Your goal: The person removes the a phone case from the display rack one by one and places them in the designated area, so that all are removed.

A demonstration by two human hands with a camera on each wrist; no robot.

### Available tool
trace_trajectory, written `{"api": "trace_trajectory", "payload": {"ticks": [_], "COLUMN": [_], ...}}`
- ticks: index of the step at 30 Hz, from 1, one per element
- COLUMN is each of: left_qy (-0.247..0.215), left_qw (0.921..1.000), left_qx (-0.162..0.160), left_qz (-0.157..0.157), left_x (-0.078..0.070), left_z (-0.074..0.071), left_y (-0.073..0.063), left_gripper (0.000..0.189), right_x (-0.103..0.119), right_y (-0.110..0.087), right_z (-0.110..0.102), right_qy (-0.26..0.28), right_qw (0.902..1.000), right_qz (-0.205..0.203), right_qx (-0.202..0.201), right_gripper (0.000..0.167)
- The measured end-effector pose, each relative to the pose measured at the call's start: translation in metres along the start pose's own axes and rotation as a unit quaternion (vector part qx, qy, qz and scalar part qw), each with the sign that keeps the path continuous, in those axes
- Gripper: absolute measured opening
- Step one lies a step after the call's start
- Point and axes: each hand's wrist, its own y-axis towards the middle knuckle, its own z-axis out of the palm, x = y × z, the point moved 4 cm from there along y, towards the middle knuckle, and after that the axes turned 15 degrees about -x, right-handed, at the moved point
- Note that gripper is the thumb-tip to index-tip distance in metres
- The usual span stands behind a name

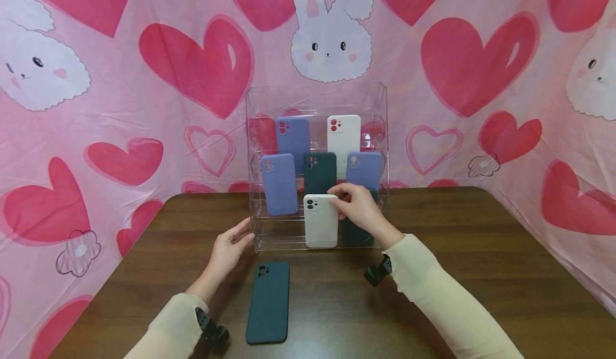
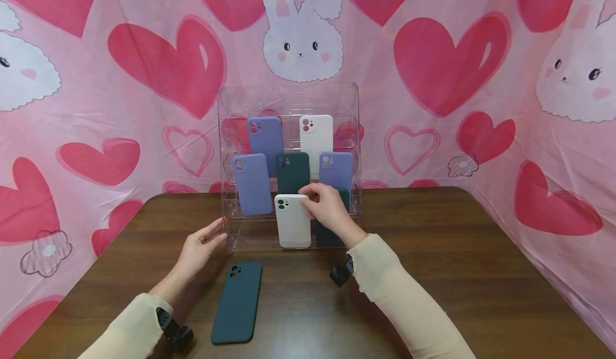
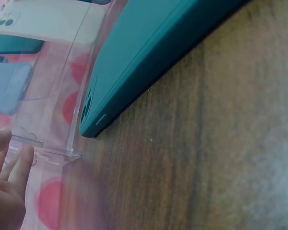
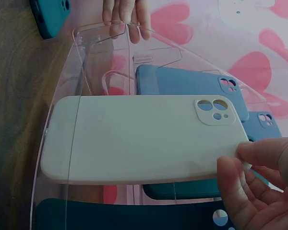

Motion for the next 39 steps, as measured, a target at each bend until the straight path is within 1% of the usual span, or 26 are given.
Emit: {"api": "trace_trajectory", "payload": {"ticks": [3, 10, 21, 28, 34, 39], "left_qy": [-0.002, -0.002, -0.007, -0.011, -0.012, -0.007], "left_qw": [1.0000, 1.0000, 0.9999, 0.9999, 0.9999, 0.9999], "left_qx": [-0.001, -0.004, -0.001, -0.002, 0.001, 0.002], "left_qz": [0.002, 0.005, 0.007, 0.002, 0.010, 0.012], "left_x": [0.000, 0.000, 0.001, 0.000, 0.000, 0.001], "left_z": [0.000, 0.000, 0.000, 0.000, 0.000, 0.000], "left_y": [0.000, 0.001, 0.002, 0.001, 0.001, 0.001], "left_gripper": [0.045, 0.044, 0.045, 0.045, 0.045, 0.045], "right_x": [-0.002, -0.002, 0.001, 0.008, 0.017, 0.021], "right_y": [-0.001, -0.004, -0.004, -0.004, -0.005, -0.005], "right_z": [0.000, -0.003, -0.007, -0.012, -0.018, -0.021], "right_qy": [0.003, -0.003, -0.021, -0.020, -0.024, -0.025], "right_qw": [1.0000, 0.9999, 0.9990, 0.9984, 0.9971, 0.9966], "right_qz": [-0.002, -0.013, -0.032, -0.044, -0.059, -0.063], "right_qx": [-0.005, -0.002, -0.023, -0.029, -0.042, -0.046], "right_gripper": [0.020, 0.020, 0.018, 0.018, 0.018, 0.019]}}
